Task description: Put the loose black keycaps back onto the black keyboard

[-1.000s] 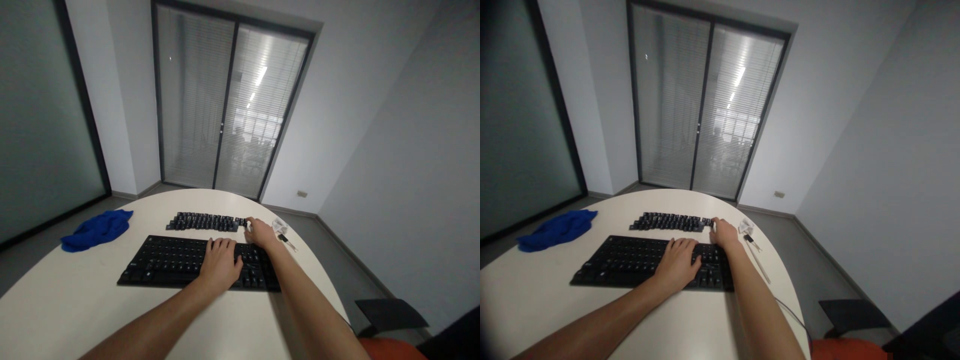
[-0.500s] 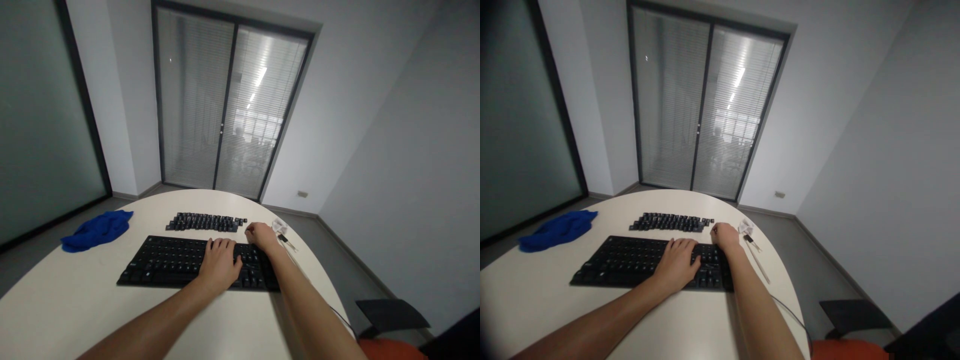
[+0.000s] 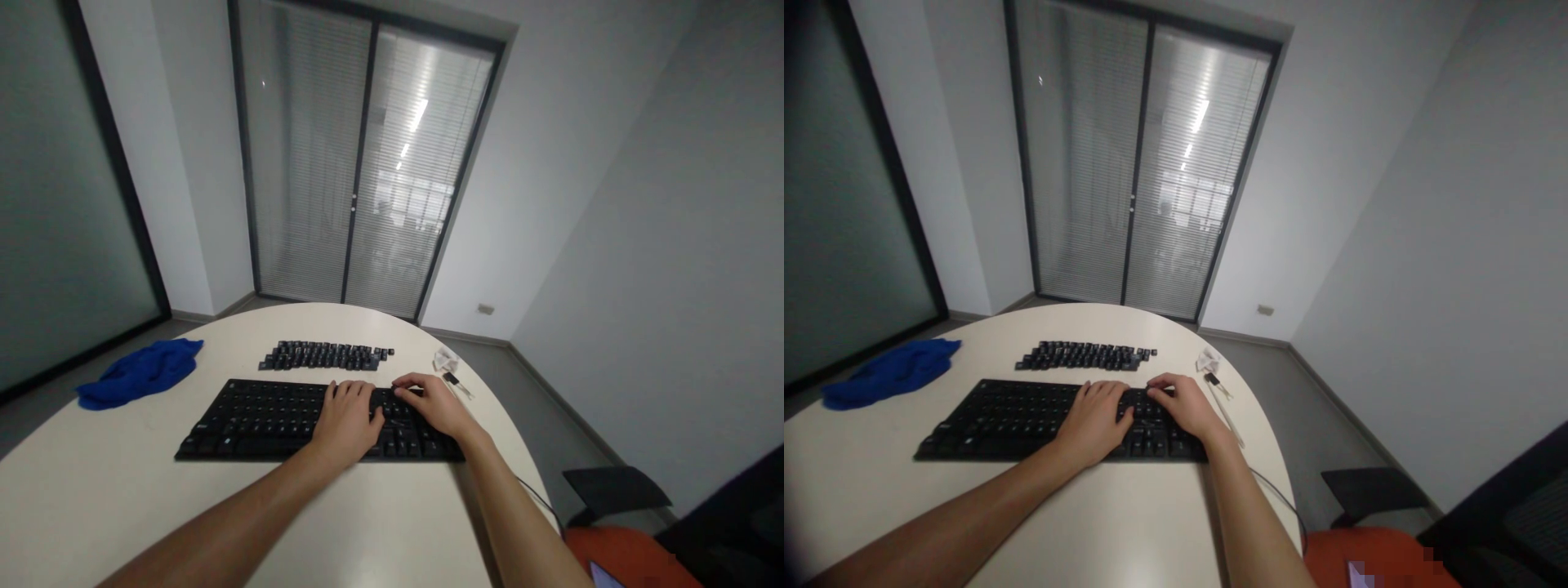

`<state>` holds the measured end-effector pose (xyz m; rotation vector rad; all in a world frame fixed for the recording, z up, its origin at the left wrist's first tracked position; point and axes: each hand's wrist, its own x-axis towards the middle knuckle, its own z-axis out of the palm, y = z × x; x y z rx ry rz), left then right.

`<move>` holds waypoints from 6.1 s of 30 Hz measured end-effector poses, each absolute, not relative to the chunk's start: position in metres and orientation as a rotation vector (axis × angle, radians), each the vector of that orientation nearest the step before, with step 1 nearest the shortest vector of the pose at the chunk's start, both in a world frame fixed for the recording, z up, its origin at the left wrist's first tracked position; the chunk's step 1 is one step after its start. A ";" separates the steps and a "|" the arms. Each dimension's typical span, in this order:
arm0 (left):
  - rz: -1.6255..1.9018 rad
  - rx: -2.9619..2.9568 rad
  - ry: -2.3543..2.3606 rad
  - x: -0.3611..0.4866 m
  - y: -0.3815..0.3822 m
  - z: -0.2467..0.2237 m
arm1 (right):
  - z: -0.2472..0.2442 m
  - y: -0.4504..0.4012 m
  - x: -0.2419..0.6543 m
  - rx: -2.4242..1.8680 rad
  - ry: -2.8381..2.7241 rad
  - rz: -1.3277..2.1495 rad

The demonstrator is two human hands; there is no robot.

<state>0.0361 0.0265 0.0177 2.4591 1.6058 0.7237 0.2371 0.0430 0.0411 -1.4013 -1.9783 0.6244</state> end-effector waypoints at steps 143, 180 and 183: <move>0.940 2.235 1.230 0.033 0.055 0.006 | 0.035 0.042 0.247 -1.593 -2.176 0.417; 0.994 2.094 1.136 0.035 0.061 0.004 | 0.033 0.044 0.237 -1.759 -2.009 0.477; 0.965 2.109 1.140 0.035 0.061 0.005 | 0.032 0.046 0.237 -1.784 -1.978 0.511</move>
